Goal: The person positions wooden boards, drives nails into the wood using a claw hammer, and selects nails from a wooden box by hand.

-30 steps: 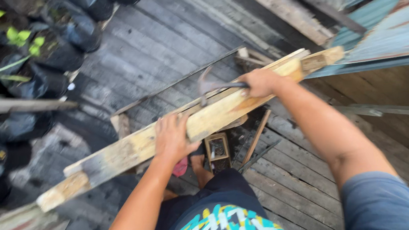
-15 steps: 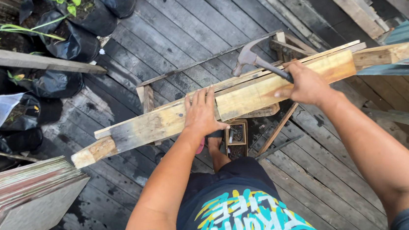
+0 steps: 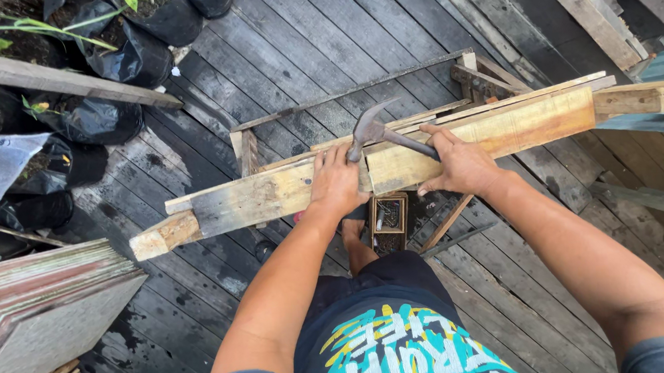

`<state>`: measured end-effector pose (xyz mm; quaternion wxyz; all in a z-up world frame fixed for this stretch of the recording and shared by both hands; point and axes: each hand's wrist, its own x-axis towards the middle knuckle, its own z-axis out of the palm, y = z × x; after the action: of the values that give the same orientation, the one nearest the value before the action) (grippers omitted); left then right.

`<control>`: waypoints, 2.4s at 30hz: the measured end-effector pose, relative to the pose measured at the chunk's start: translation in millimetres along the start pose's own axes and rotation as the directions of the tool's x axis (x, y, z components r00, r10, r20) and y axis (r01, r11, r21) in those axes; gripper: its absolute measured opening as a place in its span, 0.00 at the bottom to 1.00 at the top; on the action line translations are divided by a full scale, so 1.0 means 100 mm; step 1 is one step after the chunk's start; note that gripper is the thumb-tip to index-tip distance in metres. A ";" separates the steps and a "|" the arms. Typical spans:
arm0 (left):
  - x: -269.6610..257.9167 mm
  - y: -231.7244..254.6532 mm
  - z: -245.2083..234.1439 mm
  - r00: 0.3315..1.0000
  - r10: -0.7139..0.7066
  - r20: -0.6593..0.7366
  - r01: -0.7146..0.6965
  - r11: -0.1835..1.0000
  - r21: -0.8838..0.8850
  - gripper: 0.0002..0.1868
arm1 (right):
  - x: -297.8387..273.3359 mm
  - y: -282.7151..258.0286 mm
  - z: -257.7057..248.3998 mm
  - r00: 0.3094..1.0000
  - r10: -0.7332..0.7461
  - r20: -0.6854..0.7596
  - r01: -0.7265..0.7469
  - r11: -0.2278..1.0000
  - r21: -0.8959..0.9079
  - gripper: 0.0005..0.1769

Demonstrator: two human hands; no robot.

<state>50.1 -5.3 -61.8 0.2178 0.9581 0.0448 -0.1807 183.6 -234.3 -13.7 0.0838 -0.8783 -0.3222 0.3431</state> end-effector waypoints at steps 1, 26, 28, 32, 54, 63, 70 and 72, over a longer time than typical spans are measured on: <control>0.01 -0.01 0.00 1.000 0.001 -0.003 -0.001 1.000 -0.009 0.46 | 0.01 0.02 0.02 1.000 -0.001 0.001 0.001 1.000 -0.002 0.52; -0.18 -0.01 -0.30 0.998 0.036 -0.060 -0.041 0.996 -0.074 0.57 | -0.04 0.12 -0.11 0.978 -0.154 -0.142 0.155 0.988 -0.006 0.44; -0.19 -0.01 -0.28 0.997 0.038 -0.060 -0.042 0.996 -0.072 0.56 | -0.04 0.14 -0.09 0.988 -0.111 -0.105 0.111 0.994 -0.003 0.47; -0.22 -0.02 -0.21 0.995 0.064 -0.081 -0.069 0.996 -0.055 0.55 | -0.05 0.17 -0.03 0.971 -0.190 -0.143 0.190 0.982 -0.012 0.45; -0.15 -0.06 0.04 0.997 0.037 -0.075 -0.040 0.998 -0.042 0.50 | 0.03 0.06 0.11 0.994 0.092 0.060 -0.090 0.996 -0.026 0.58; -0.06 -0.03 -0.20 0.997 -0.075 -0.019 0.076 0.995 0.068 0.70 | 0.06 0.13 0.18 0.998 -0.028 -0.065 0.030 0.999 0.023 0.38; -0.04 -0.10 -0.19 0.995 -0.090 0.046 0.085 0.992 0.092 0.68 | 0.11 0.13 0.13 0.995 -0.083 -0.048 0.078 0.993 -0.093 0.38; -0.07 -0.11 -0.15 0.995 -0.088 0.039 0.085 0.993 0.080 0.67 | 0.12 0.09 0.11 1.000 0.008 0.021 -0.006 0.996 -0.092 0.52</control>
<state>46.5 11.5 -51.3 0.1730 0.9590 0.0745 -0.2117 187.8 -234.4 -32.0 0.0388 -0.8787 -0.3355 0.3374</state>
